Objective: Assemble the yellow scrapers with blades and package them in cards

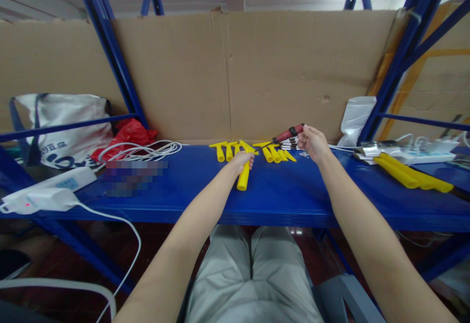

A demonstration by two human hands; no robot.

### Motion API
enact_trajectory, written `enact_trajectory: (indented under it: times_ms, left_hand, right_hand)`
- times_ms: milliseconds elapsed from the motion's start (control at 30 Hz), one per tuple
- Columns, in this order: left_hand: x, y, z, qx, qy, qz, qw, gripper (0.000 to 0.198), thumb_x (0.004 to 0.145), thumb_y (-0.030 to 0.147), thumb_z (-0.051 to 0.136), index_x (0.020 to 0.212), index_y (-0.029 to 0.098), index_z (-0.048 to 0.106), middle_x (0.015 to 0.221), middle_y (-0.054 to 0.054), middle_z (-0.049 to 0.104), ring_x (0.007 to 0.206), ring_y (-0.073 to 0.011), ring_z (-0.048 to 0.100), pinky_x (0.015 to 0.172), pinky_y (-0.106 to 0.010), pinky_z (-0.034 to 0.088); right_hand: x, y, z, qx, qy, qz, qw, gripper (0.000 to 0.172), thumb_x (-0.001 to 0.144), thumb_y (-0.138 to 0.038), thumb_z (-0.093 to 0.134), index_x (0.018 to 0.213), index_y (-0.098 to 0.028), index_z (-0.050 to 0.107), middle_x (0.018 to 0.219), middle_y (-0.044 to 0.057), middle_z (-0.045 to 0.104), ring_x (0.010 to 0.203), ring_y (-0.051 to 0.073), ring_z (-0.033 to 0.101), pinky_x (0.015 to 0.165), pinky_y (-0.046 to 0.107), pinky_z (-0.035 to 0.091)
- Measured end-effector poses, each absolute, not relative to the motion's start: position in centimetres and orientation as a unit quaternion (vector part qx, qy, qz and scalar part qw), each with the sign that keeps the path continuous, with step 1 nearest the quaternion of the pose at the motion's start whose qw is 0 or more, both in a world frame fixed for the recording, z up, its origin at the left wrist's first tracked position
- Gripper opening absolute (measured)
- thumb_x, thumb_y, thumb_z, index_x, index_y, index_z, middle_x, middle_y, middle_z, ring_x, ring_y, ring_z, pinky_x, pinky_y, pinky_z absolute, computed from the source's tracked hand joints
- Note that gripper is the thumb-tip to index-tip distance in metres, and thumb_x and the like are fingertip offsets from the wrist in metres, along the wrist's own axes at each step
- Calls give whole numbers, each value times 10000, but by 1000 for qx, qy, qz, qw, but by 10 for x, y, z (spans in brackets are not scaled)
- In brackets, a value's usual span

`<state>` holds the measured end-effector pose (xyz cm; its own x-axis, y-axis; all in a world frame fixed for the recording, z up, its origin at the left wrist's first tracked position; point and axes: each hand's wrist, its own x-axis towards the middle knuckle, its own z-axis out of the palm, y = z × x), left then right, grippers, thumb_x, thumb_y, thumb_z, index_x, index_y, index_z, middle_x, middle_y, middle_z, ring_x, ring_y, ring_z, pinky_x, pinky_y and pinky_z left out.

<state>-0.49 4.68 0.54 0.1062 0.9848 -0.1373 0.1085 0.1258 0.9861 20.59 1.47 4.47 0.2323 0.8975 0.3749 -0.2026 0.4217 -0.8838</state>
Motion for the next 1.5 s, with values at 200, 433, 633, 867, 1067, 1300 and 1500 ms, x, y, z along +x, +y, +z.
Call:
enact_trajectory:
  times_ms: [200,433,633,867,1067,1300,1500]
  left_hand:
    - [-4,45,5,527,518,410,535,230,795,28,446,641,187,381,384,79,375,306,-53,344,382,-180,277]
    - [-3,45,5,529,516,413,532,222,784,25,451,646,185,386,392,78,381,307,-53,346,380,-183,274]
    - [-3,45,5,531,512,416,532,210,779,25,454,655,182,392,395,80,384,307,-51,347,376,-180,269]
    - [-3,44,6,529,510,414,537,224,788,25,440,643,186,384,387,82,374,300,-50,342,372,-181,266]
    - [-3,43,6,530,512,411,537,216,796,28,441,660,187,389,394,84,382,304,-51,347,380,-184,276]
    - [-3,42,7,530,516,408,535,216,785,25,449,658,188,385,396,79,383,312,-54,348,380,-185,278]
    - [-3,42,7,529,514,407,538,211,792,30,444,661,186,390,393,79,384,309,-50,343,371,-177,272]
  right_hand:
    - [211,21,41,-365,-447,371,727,437,630,-459,753,635,-204,398,454,-97,437,317,40,383,277,153,257]
    - [213,26,39,-379,-420,379,732,385,661,-417,718,639,-212,393,388,-113,345,276,40,307,265,160,203]
    - [209,22,40,-365,-440,355,739,329,682,-462,709,687,-183,534,340,-110,320,269,40,302,273,158,198]
    - [209,23,42,-359,-427,366,745,340,728,-455,685,660,-181,497,386,-76,434,300,50,388,287,154,257]
    - [209,23,42,-347,-439,366,743,374,715,-469,693,653,-192,449,421,-79,462,308,47,402,288,150,278]
    - [211,24,41,-351,-416,370,753,414,657,-421,746,618,-198,399,431,-102,400,318,26,345,288,141,267]
    - [211,24,41,-369,-395,382,750,377,678,-379,712,626,-213,377,376,-123,304,288,35,272,271,149,215]
